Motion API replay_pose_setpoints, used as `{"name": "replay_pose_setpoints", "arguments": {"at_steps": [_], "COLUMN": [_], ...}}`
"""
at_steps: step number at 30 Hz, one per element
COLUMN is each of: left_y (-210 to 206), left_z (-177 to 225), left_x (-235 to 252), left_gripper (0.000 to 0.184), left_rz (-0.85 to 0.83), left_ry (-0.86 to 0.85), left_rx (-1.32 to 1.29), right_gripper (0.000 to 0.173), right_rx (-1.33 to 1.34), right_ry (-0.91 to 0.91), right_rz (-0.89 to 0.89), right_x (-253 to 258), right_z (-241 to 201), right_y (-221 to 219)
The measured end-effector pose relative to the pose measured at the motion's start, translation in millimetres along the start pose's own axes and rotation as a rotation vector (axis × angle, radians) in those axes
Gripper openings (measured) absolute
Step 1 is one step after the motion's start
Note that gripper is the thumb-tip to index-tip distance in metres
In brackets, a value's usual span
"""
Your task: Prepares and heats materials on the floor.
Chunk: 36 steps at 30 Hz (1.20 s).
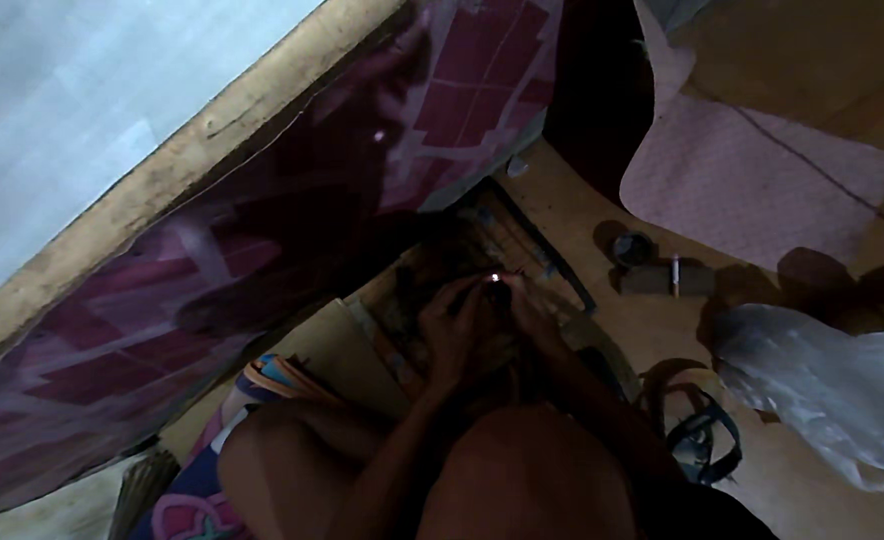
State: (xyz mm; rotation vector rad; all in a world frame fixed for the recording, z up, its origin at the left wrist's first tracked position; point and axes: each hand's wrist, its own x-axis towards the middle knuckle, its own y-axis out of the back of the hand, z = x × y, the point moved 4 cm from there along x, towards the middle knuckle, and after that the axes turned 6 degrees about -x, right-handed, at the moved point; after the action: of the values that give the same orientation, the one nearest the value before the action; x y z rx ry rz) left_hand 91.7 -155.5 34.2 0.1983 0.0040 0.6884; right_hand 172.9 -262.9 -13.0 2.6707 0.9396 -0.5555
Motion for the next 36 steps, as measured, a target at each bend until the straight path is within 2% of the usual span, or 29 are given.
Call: {"name": "replay_pose_setpoints", "arguments": {"at_steps": [18, 36], "left_y": [-2.0, -0.4], "left_z": [-3.1, -2.2], "left_x": [-2.0, -2.1], "left_gripper": [0.011, 0.011], "left_rz": [0.003, 0.011], "left_ry": [0.056, 0.045], "left_rx": [-0.063, 0.002], "right_gripper": [0.050, 0.049], "right_rx": [0.060, 0.067], "right_ry": [-0.012, -0.041], "right_rz": [0.006, 0.025], "right_x": [0.6, -1.3], "right_z": [-1.7, -3.6], "right_y": [-0.8, -0.7]}}
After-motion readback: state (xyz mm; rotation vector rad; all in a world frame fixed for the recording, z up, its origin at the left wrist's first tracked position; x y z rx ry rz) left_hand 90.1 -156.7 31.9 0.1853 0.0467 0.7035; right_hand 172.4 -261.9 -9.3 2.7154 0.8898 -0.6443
